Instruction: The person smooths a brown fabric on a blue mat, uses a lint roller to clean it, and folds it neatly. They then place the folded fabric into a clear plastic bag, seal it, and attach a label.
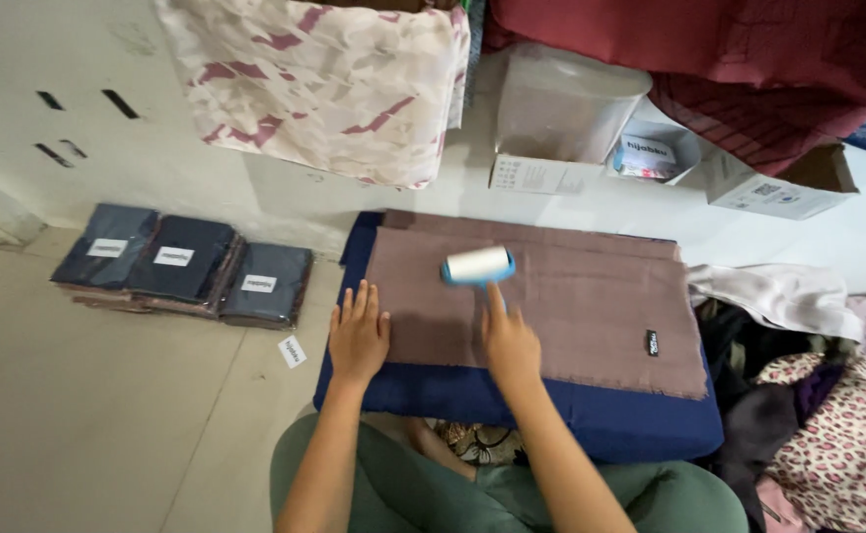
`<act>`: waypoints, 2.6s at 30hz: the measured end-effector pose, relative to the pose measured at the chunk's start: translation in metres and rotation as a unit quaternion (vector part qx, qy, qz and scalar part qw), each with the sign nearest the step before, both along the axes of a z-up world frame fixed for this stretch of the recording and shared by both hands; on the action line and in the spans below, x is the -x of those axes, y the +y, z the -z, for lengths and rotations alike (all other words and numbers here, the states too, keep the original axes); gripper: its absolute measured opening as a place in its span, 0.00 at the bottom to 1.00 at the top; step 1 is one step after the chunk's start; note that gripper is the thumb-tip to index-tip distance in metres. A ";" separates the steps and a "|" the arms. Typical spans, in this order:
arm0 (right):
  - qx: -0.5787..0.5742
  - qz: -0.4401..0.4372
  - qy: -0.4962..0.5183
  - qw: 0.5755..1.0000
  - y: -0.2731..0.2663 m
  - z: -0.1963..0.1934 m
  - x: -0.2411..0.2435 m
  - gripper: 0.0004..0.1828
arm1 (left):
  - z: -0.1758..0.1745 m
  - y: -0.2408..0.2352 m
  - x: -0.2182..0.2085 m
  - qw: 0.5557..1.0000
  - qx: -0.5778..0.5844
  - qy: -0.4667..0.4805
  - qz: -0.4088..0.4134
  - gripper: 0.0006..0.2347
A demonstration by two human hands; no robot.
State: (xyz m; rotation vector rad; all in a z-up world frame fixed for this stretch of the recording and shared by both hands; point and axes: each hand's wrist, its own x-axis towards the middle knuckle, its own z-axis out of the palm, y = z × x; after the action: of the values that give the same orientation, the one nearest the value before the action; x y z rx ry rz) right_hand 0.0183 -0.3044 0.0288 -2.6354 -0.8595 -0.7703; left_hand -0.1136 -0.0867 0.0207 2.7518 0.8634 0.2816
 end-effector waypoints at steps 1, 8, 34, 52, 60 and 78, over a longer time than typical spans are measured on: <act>0.003 0.004 0.001 1.000 -0.025 0.002 0.022 0.25 | 0.009 0.005 -0.003 1.000 0.003 0.001 0.004 0.25; 0.077 0.052 0.241 0.966 -0.147 -0.013 0.128 0.36 | 0.010 0.002 -0.035 0.994 -0.097 -0.042 0.026 0.24; 0.041 0.073 0.067 0.994 -0.166 -0.008 0.098 0.33 | 0.000 -0.017 -0.073 0.995 0.019 0.035 0.086 0.29; 0.000 0.163 0.125 0.979 -0.084 -0.018 -0.104 0.26 | -0.014 -0.027 -0.065 0.997 -0.014 0.033 0.064 0.27; 0.088 0.180 0.026 0.979 -0.198 0.007 0.050 0.31 | 0.001 -0.023 -0.069 0.995 -0.051 -0.035 0.073 0.26; -0.011 0.217 0.131 0.967 -0.168 -0.002 -0.169 0.27 | 0.007 -0.024 -0.068 0.995 -0.071 0.005 0.067 0.27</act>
State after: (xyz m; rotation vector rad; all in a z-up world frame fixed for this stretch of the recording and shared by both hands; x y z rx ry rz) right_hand 0.1878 -0.4722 0.0305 -2.8543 -0.2019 -0.4957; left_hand -0.0454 -0.1105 0.0134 2.9285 0.6819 0.3141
